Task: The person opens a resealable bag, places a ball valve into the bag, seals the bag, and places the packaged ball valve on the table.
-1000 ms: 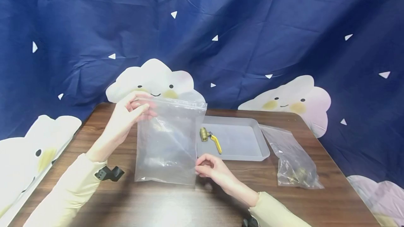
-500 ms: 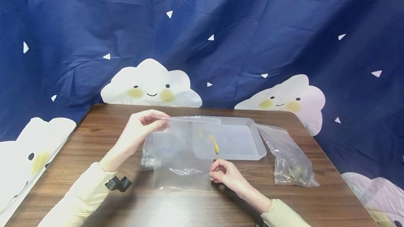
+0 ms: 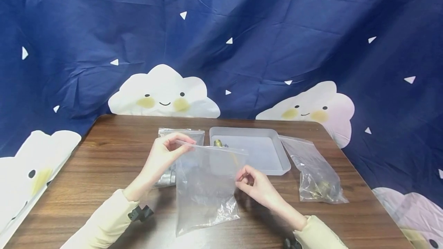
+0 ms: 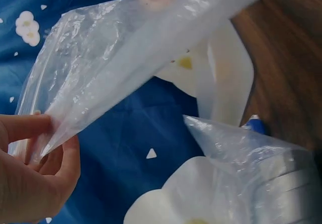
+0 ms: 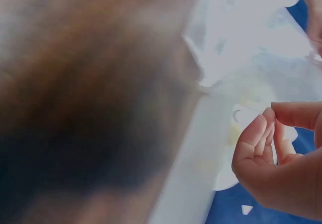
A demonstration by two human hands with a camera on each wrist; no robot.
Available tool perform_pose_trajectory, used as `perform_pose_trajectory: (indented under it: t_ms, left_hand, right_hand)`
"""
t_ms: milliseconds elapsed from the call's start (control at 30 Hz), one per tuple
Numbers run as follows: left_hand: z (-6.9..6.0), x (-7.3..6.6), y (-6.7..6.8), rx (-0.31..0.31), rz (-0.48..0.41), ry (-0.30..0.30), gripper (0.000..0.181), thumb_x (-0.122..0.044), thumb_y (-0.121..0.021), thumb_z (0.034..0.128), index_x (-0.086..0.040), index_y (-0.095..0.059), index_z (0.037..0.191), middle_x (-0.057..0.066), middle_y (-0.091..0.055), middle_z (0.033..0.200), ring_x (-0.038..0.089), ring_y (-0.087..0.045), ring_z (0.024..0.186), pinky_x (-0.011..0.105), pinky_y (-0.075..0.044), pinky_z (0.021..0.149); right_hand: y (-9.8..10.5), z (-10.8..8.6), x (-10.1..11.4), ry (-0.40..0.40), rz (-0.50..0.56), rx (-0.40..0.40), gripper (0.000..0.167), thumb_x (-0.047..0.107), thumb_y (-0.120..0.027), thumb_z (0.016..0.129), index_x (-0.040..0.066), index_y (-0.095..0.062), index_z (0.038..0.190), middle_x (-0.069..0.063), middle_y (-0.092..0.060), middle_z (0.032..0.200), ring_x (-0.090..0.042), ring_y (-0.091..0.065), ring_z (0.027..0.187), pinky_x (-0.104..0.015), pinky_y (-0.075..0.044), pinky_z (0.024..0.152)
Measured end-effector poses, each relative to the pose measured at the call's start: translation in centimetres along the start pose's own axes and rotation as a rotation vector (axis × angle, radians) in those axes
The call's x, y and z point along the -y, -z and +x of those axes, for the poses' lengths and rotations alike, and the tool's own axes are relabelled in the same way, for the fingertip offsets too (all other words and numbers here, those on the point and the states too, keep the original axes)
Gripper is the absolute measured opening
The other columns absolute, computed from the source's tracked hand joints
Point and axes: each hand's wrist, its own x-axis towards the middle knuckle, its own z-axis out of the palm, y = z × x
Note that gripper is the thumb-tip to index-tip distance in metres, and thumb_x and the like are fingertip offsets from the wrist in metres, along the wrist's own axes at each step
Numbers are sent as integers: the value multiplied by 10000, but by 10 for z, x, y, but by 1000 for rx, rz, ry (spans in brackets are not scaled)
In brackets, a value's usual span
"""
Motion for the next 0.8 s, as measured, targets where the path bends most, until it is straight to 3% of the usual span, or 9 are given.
perform_pose_trajectory:
  t_ms: [367, 533, 667, 800]
  left_hand:
    - [-3, 3, -5, -4, 60, 20, 126, -67, -678, 895, -85, -734, 1006, 143, -770, 973, 55, -727, 778, 183, -522, 729]
    - [-3, 0, -3, -16, 115, 23, 113, -130, -724, 881, -134, -743, 993, 77, -773, 995, 77, -711, 759, 193, -516, 701]
    - [-1, -6, -1, 19, 165, -31, 165, -151, -766, 856, -164, -738, 1018, 30, -768, 1028, 80, -723, 857, 214, -565, 774]
    - [0, -11, -1, 71, 247, -160, 157, -133, -770, 852, -184, -757, 1000, -18, -772, 990, 50, -727, 883, 224, -585, 786]
  right_hand:
    - [19, 10, 33, 98, -39, -118, 146, 25, -714, 855, 77, -604, 936, -49, -638, 798, -9, -572, 700, -197, -517, 619]
    - [22, 10, 40, 136, -57, -172, 142, 31, -726, 851, 101, -616, 907, -29, -644, 771, -14, -579, 677, -191, -493, 578]
    - [20, 12, 39, 220, -141, -224, 169, 5, -741, 818, 126, -628, 850, 8, -647, 762, 9, -573, 670, -199, -514, 573]
    - [18, 13, 36, 302, -260, -269, 219, 13, -768, 782, 171, -621, 816, 67, -592, 732, 18, -532, 654, -236, -522, 554]
